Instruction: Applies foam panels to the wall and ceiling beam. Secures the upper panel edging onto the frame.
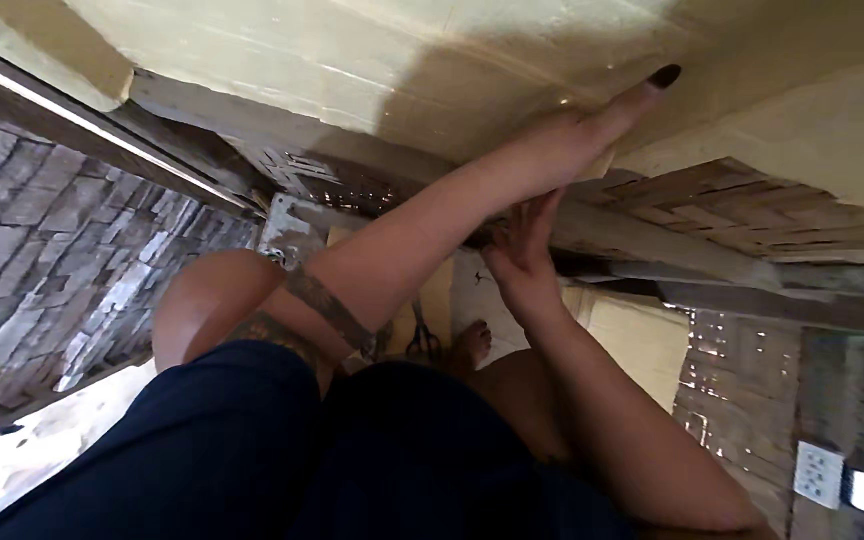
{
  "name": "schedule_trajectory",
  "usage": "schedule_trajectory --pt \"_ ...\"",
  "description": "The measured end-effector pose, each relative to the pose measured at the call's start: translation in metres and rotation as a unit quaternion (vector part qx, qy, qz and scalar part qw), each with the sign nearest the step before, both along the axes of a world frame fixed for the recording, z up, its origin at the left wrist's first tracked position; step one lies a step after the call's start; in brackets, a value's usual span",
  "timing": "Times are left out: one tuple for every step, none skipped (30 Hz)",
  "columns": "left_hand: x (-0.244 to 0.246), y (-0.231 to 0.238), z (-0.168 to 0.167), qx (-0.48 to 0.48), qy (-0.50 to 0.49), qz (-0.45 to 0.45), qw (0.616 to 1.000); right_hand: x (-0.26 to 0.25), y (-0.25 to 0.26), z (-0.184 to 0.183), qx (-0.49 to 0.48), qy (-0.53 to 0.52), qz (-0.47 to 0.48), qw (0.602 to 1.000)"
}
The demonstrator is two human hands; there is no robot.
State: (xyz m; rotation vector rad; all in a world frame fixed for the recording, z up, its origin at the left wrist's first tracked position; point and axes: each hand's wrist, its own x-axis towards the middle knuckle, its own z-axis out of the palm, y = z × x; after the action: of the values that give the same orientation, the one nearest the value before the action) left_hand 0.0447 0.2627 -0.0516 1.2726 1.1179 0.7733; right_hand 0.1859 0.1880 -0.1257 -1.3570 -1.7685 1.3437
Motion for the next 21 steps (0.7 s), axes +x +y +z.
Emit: schedule_trajectory --pt "0.003 0.001 0.001 -0.009 -0.005 0.009 1.000 0.003 -0.001 0.001 -0.001 0.000 0.003 1.000" --pt "0.003 0.003 0.002 -0.025 -0.017 0.010 0.999 0.005 -0.003 0.001 0.005 0.003 0.006 1.000" --pt "0.003 0.006 0.001 -0.034 -0.028 0.011 0.999 0.007 -0.004 -0.001 0.015 0.006 0.009 1.000" --pt "0.002 0.008 -0.002 -0.035 -0.036 0.014 0.999 0.009 -0.006 -0.001 0.017 0.005 0.011 1.000" --pt "0.001 0.010 -0.004 -0.036 -0.040 0.015 0.998 0.011 -0.008 0.001 0.011 -0.005 0.015 1.000" --pt "0.001 0.012 -0.007 -0.034 -0.041 0.017 0.998 0.012 -0.010 0.005 -0.001 -0.022 0.020 1.000" --pt "0.000 0.012 -0.011 -0.030 -0.044 0.015 0.998 0.013 -0.013 0.009 -0.015 -0.044 0.027 0.999" --pt "-0.002 0.014 -0.014 -0.029 -0.048 0.011 0.998 0.014 -0.014 0.012 -0.030 -0.070 0.037 0.996" --pt "-0.005 0.015 -0.019 -0.029 -0.052 0.008 0.998 0.014 -0.015 0.013 -0.049 -0.099 0.048 0.993" --pt "-0.008 0.015 -0.024 -0.026 -0.050 0.008 0.998 0.015 -0.016 0.013 -0.066 -0.135 0.065 0.987" --pt "-0.010 0.014 -0.027 -0.021 -0.040 0.014 0.999 0.016 -0.017 0.012 -0.082 -0.172 0.087 0.978" --pt "-0.013 0.011 -0.027 -0.019 -0.027 0.010 0.999 0.016 -0.017 0.011 -0.097 -0.206 0.114 0.967" --pt "-0.016 0.008 -0.027 -0.019 -0.008 -0.001 1.000 0.016 -0.018 0.010 -0.104 -0.237 0.143 0.955" --pt "-0.016 0.004 -0.028 -0.017 0.001 -0.016 1.000 0.016 -0.020 0.009 -0.103 -0.265 0.172 0.943" --pt "-0.014 0.001 -0.030 -0.015 0.012 -0.029 0.999 0.015 -0.022 0.009 -0.103 -0.285 0.196 0.933" --pt "-0.010 -0.002 -0.032 -0.014 0.012 -0.039 0.999 0.015 -0.024 0.010 -0.104 -0.299 0.215 0.924" --pt "-0.006 -0.004 -0.034 -0.015 0.011 -0.043 0.999 0.017 -0.025 0.009 -0.105 -0.307 0.232 0.917" --pt "-0.002 -0.005 -0.034 -0.022 0.005 -0.047 0.999 0.019 -0.026 0.008 -0.108 -0.312 0.247 0.911" --pt "0.002 -0.006 -0.034 -0.036 -0.007 -0.050 0.998 0.022 -0.027 0.008 -0.108 -0.315 0.257 0.907" --pt "0.004 -0.005 -0.034 -0.052 -0.016 -0.060 0.997 0.024 -0.027 0.007 -0.108 -0.319 0.263 0.904" --pt "0.006 -0.006 -0.032 -0.070 -0.026 -0.064 0.995 0.025 -0.028 0.008 -0.107 -0.323 0.269 0.901"
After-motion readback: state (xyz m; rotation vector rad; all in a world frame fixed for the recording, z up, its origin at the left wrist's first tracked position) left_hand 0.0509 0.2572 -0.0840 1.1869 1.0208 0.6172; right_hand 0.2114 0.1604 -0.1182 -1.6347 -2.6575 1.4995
